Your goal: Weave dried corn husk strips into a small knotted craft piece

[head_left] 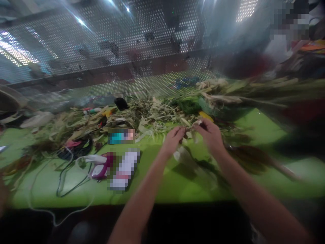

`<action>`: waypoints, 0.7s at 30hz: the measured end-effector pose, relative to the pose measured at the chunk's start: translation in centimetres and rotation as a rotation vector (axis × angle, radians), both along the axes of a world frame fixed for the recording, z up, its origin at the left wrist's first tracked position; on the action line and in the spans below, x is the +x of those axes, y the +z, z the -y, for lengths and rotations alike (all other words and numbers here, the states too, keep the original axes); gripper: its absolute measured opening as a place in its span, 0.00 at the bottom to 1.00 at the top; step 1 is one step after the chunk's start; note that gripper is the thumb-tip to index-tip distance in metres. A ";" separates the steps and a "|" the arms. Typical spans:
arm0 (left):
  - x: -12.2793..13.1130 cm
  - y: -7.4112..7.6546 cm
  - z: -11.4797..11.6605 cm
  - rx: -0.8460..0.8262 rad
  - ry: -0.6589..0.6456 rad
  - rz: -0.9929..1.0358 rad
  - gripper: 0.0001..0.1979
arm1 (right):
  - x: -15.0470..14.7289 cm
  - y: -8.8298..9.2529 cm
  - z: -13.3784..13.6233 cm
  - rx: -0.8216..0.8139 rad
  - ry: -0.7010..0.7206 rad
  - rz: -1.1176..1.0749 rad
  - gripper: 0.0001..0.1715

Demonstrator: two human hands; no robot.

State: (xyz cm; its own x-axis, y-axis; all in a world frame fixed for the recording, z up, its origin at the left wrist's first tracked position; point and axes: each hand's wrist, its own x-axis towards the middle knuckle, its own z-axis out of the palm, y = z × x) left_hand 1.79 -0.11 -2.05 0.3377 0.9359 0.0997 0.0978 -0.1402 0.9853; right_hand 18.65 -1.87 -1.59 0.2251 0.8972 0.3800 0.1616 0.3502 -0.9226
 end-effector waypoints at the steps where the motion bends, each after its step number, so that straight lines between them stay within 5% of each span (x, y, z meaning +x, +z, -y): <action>1: -0.4 0.1 -0.2 -0.002 -0.015 -0.029 0.17 | 0.2 0.1 -0.2 -0.008 0.003 -0.073 0.10; 11: -1.6 0.1 -1.2 0.154 -0.056 -0.147 0.13 | 0.3 0.6 -0.4 -0.052 0.003 -0.457 0.13; 21: -1.8 0.5 -0.9 0.068 -0.051 -0.211 0.21 | 0.5 1.1 -0.3 -0.102 0.134 -0.212 0.12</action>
